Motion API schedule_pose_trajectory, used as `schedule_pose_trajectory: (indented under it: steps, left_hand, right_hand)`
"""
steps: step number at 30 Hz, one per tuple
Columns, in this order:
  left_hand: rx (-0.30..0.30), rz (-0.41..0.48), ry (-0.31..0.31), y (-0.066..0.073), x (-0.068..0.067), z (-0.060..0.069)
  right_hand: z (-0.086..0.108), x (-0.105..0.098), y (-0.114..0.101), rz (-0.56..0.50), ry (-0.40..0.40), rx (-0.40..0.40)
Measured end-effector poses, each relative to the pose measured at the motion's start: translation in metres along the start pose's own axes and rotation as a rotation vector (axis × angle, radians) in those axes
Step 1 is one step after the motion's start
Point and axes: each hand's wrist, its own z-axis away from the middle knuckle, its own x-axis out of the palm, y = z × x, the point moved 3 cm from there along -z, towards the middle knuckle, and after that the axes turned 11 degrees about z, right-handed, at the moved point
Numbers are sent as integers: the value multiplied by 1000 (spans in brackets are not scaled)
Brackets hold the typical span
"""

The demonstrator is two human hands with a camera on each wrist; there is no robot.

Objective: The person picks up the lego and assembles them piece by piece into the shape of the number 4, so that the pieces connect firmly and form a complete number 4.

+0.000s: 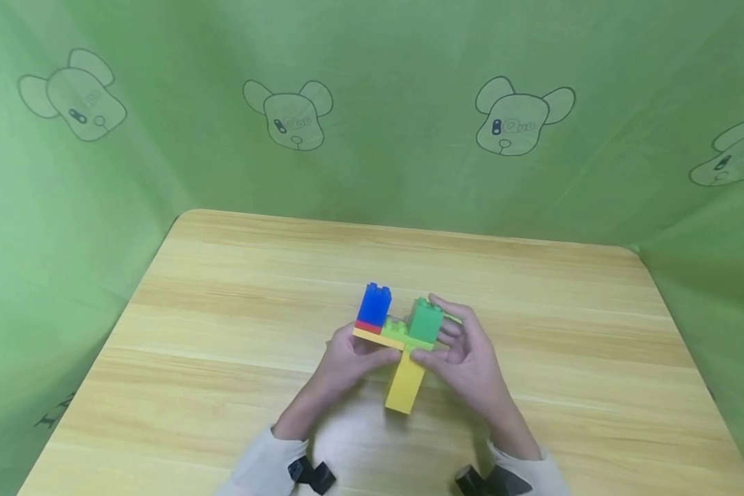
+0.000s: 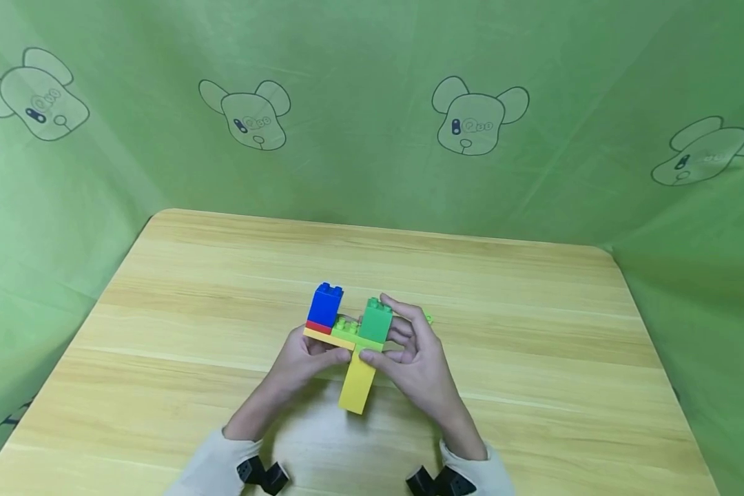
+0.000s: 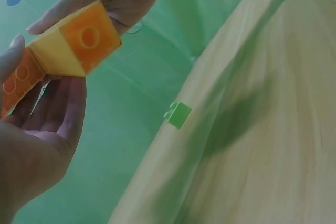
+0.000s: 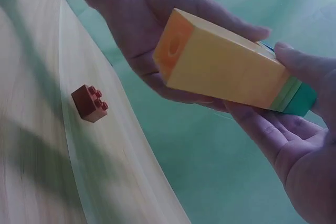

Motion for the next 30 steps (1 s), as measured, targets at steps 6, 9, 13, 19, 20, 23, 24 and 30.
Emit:
schedule_pose_trajectory:
  steps: [6,9,13,19,20,23,24,30]
  left_hand:
    - [26,7,28,1,2,1]
    - [51,4,38,2,1,1]
    - [63,24,45,3,-1,1]
    - [45,58,75,6,-8,1]
    - [40,59,87,7,-9,1]
    - [31,72,118,10,-13,1]
    - [30,83,126,11,-14,1]
    - [41,146,153,15,-18,1]
  right_hand:
    - [0,0,2,-24,-64,16]
    - [0,-1,2,1,-86,26]
    - [1,-1,1,59,-85,41]
    - [0,-7,0,94,-64,-17]
    - [0,-8,0,88,-58,-34]
    - [-1,-15,2,70,-36,-70]
    - [-1,-17,3,71,-30,-70]
    - [-1,-29,8,125,14,-26]
